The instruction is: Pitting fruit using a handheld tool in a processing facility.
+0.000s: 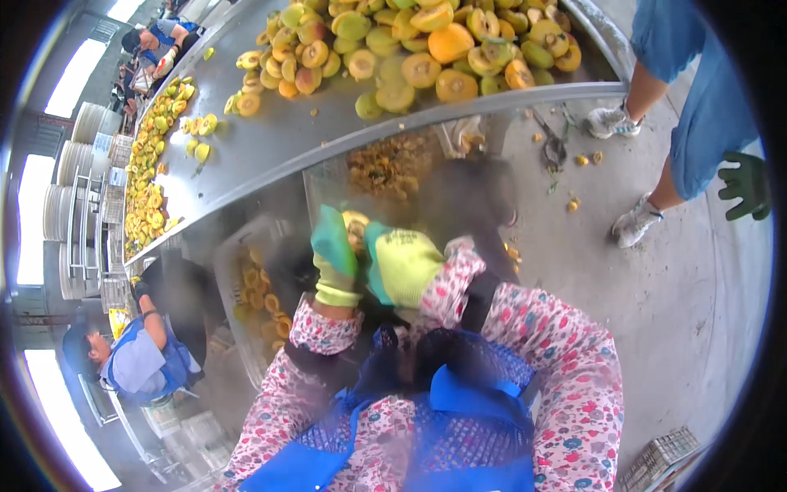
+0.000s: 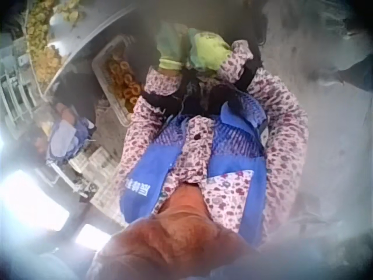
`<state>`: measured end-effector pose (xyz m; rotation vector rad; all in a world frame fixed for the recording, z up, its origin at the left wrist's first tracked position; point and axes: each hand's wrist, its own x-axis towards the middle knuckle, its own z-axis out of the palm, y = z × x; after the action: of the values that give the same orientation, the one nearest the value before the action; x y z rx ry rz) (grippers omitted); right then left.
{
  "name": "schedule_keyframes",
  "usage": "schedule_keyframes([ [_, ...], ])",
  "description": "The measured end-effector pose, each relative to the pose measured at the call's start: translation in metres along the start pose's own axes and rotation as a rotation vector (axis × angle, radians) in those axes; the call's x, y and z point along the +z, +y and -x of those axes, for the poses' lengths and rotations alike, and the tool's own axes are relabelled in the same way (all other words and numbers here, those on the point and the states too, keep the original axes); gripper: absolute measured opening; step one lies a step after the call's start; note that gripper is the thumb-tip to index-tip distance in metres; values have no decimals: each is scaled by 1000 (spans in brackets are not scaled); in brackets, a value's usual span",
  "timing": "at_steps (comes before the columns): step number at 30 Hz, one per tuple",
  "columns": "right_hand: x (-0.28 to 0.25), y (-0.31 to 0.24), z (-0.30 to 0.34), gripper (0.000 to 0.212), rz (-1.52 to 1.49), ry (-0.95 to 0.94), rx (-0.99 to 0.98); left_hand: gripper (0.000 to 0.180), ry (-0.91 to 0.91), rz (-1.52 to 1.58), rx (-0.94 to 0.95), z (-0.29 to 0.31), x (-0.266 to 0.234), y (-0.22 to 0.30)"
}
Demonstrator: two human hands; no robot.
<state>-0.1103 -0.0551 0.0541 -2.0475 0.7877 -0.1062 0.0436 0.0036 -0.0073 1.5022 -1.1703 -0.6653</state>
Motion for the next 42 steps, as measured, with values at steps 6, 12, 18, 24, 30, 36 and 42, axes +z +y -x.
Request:
schedule_keyframes([
  [6, 12, 20, -8, 43, -249, -35, 225, 34, 229, 52, 77, 5, 30, -3],
  [12, 10, 13, 10, 48, -447, 52, 111, 44, 120, 478, -135, 5, 20, 6],
  [18, 9, 9, 21, 22, -152, 252, 62, 46, 157, 273, -75, 7, 18, 37],
  [24, 14, 5, 19, 24, -108, 292, -50, 32, 176, 37, 90, 9, 26, 32],
  [30, 10, 9, 13, 35, -44, 158, -23, 41, 218, 222, 58, 7, 40, 41],
  [36, 14, 21, 17, 38, -97, 350, -248, 53, 69, 675, -147, -7, 30, 63],
  [42, -2, 17, 19, 48, 90, 841, -501, 68, -94, 609, 158, -23, 37, 120],
])
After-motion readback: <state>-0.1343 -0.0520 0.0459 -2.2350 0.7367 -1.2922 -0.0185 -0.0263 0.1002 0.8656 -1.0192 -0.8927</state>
